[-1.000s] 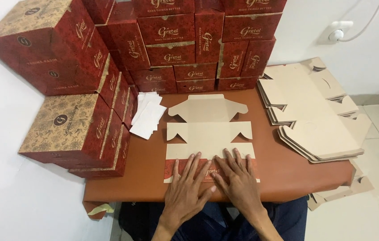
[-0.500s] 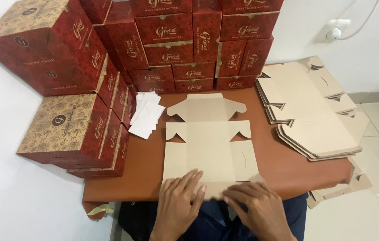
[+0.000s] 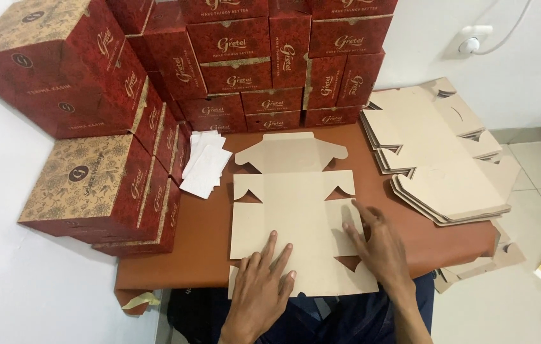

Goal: Assembling small cardboard boxes from flat templates by folding and tucking flaps.

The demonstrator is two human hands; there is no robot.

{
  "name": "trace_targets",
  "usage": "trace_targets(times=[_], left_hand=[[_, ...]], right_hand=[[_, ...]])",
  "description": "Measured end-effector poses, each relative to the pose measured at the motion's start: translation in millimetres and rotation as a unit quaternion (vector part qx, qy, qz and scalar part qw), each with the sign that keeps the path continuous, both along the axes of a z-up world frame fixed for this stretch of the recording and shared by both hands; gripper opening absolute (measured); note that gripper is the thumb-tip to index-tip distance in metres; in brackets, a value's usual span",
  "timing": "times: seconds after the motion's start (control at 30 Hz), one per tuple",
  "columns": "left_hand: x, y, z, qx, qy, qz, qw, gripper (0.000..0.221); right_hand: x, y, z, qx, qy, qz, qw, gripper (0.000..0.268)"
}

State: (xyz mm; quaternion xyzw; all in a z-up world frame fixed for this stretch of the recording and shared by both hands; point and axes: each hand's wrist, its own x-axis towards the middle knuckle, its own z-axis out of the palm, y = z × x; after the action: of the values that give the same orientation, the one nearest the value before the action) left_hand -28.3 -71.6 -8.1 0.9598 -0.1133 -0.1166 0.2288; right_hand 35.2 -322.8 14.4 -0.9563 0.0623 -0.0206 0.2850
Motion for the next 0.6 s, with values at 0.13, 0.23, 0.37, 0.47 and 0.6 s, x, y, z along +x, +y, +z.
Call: trace_targets(times=[0.13,0.23,0.37,0.47,0.6], left_hand=[[-1,2,-2,-0.009,-0.009,-0.003,1.000,0.057],[-3,2,-5,-0.016,-0.045,-0.003,0.999,0.055],[-1,2,-4,-0.022,-0.013,0.000,1.000,0.057],[-2,2,-6,-0.029,-0.042,-0.005,0.999,0.056],[-2,2,-10,-0.029,-0.060,-0.004,0.998,0.055]], right_hand=[[2,12,24,0.113,0.018,-0.034,0.993,0.063],[0,20,29,0.146,-0.011,0.001,0.989,0.072],[-3,28,14,0.190,0.022,0.056,0.980,0.075],[-13,39,4,0.237,0.079,0.100,0.963,0.056],[-20,60,-10,0.067,0.013,0.170,0.983,0.060]])
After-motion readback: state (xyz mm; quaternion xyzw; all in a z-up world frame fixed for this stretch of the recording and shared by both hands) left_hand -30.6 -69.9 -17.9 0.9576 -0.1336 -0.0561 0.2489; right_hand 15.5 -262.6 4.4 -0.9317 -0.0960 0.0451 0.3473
